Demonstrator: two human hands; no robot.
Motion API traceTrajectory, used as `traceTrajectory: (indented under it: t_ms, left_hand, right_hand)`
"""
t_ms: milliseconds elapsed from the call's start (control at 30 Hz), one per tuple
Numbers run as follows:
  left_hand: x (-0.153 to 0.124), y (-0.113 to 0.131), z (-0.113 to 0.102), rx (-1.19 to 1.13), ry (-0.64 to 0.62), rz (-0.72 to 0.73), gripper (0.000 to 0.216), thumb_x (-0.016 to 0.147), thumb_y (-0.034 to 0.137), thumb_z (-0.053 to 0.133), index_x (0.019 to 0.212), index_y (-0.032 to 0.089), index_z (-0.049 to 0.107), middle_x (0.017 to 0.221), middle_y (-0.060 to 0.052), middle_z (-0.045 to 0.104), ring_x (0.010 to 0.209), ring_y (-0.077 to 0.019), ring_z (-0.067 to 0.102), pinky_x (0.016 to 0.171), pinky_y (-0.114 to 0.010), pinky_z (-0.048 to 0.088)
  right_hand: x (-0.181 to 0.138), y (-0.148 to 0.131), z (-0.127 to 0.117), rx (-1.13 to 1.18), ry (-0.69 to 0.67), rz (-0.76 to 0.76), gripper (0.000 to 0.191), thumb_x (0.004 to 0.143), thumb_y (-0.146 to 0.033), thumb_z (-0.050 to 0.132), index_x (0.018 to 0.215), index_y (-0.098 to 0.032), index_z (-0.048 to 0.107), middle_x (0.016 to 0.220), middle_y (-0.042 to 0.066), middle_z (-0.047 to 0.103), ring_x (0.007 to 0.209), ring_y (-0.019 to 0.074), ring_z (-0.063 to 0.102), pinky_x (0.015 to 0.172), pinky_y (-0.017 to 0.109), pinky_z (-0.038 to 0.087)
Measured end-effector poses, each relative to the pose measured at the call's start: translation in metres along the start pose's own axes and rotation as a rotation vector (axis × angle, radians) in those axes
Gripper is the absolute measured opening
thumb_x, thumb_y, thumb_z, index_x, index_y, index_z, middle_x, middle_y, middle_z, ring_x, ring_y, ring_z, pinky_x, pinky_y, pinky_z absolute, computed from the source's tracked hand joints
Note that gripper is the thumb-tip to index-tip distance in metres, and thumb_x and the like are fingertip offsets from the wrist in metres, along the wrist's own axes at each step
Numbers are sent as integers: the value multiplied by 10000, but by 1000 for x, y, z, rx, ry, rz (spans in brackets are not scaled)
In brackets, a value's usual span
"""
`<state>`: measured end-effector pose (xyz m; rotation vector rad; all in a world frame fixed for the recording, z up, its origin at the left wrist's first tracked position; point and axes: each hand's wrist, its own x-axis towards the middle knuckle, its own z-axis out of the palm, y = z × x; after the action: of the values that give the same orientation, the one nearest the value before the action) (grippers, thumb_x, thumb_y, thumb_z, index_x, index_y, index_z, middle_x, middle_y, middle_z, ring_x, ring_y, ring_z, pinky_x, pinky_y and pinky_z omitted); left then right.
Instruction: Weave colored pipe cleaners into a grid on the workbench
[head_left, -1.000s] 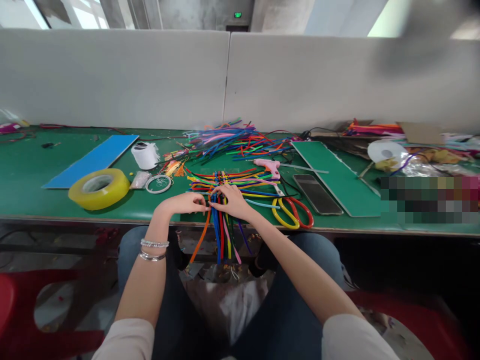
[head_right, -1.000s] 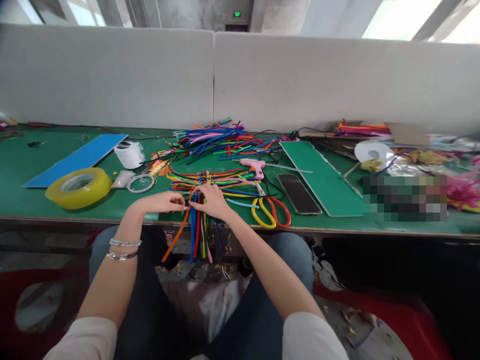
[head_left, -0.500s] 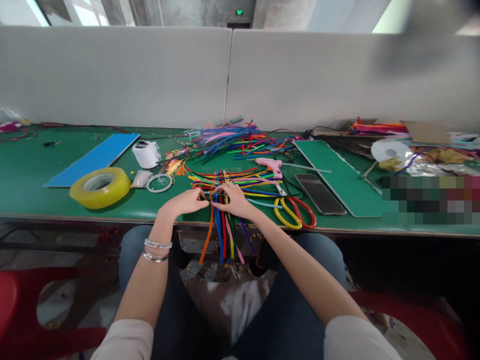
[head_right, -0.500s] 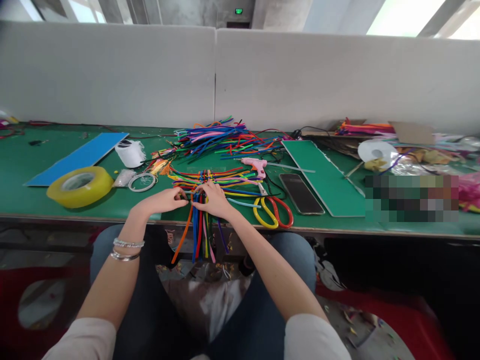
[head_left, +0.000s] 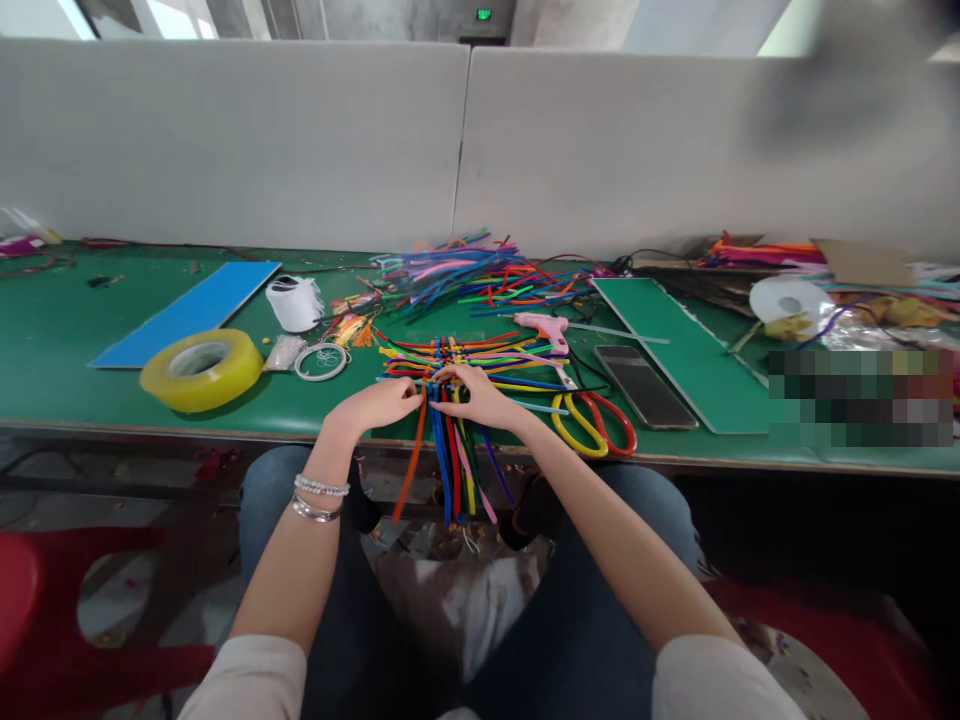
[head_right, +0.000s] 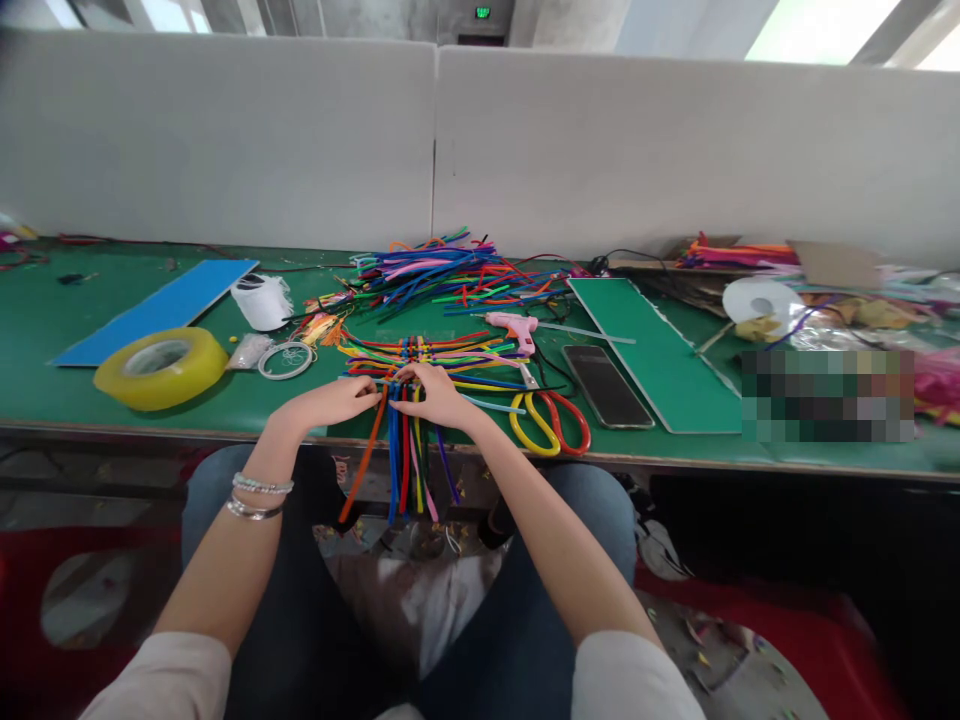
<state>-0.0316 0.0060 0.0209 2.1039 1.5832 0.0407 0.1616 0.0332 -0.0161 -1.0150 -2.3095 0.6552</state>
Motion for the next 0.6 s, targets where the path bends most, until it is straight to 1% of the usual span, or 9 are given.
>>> traceTrajectory:
  t_ms: [167,300,400,467,533,600]
  left_hand:
    - [-1,0,-1,12,7,-12,309,838,442,332,822,197,520,906,-45,653,785,-190,585,626,-268,382]
    - [1,-2,0,8,3,-9,316,850,438,322,830,197,526,927,-48,653,815,-195,593,642,-270,395]
    - [4,-2,6,28,29,8,331,877,393,280,842,186,536,960,-73,648,825,-197,599,662,-278,406]
    - [7,0,12,68,79,11,334,890,334,257,845,174,547,967,-96,646,833,-204,604,676,-289,412]
    - [10,2,18,117,143,1,335,891,281,252,849,159,561,979,-121,643,867,-218,607,706,-302,419]
    - [13,4,22,134,186,-21,344,894,267,252,866,150,575,1004,-138,638,909,-232,606,741,-316,426]
  right_hand:
    - [-2,2,-3,1,-41,1,364,741,-309,629,1070,-187,534,1095,61,597,1040,211,514,939,391,338]
    - [-1,3,-4,4,-60,-6,323,774,-295,595,1075,-194,539,1109,54,600,1057,206,509,950,393,325]
    - [0,1,-2,-28,-52,-13,290,809,-350,563,1056,-199,552,1076,50,607,1027,194,520,943,385,322]
    - [-1,-2,0,-76,-29,-7,315,812,-425,551,1040,-208,562,1049,49,604,1005,194,519,930,384,329]
    - [-3,-5,4,-143,8,19,351,795,-485,551,1028,-223,572,1044,50,589,999,205,508,913,395,343]
    - [-5,-9,8,-228,62,57,390,760,-510,579,1035,-234,579,1073,62,565,1019,233,486,899,415,357]
